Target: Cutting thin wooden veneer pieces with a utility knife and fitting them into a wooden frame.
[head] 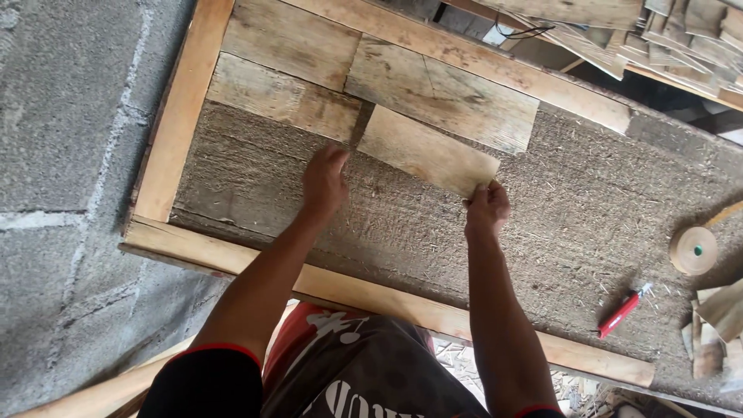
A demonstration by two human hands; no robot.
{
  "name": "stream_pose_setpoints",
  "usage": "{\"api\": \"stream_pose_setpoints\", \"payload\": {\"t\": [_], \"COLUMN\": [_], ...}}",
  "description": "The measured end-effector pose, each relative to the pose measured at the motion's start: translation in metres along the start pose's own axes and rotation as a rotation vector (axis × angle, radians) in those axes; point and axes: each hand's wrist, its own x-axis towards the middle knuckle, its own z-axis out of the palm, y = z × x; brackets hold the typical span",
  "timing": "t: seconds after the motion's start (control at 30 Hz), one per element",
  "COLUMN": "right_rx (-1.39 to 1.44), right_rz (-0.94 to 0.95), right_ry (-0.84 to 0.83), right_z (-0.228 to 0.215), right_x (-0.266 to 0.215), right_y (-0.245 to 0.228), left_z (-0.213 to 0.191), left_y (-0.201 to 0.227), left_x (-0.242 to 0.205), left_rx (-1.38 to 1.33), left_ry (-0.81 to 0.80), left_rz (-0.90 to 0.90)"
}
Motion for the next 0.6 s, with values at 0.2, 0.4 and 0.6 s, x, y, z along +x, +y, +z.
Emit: {"api": "stream_pose_setpoints", "payload": {"t": [0.2,0.4,0.6], "right_rx": [-0.123,-0.226,-0.218], "right_rz": [-0.007,0.055,0.093], "right_ry": [0.034,0.058,0.048], "right_z": [0.027,0.042,0.051], "right_x": [0.011,0.015,0.013], "right_y": [-0.014,-0.021,-0.031], "left_z": [0.011,0.033,0.038], "left_y": [-0.033,-0.056,-0.06], "left_x": [0.043,0.054,0.056], "left_rx": [0.181,0.234,0.315], "left_ry": [-0.045,-0.122,-0.156], "left_rz": [0.267,0.313,0.309]}}
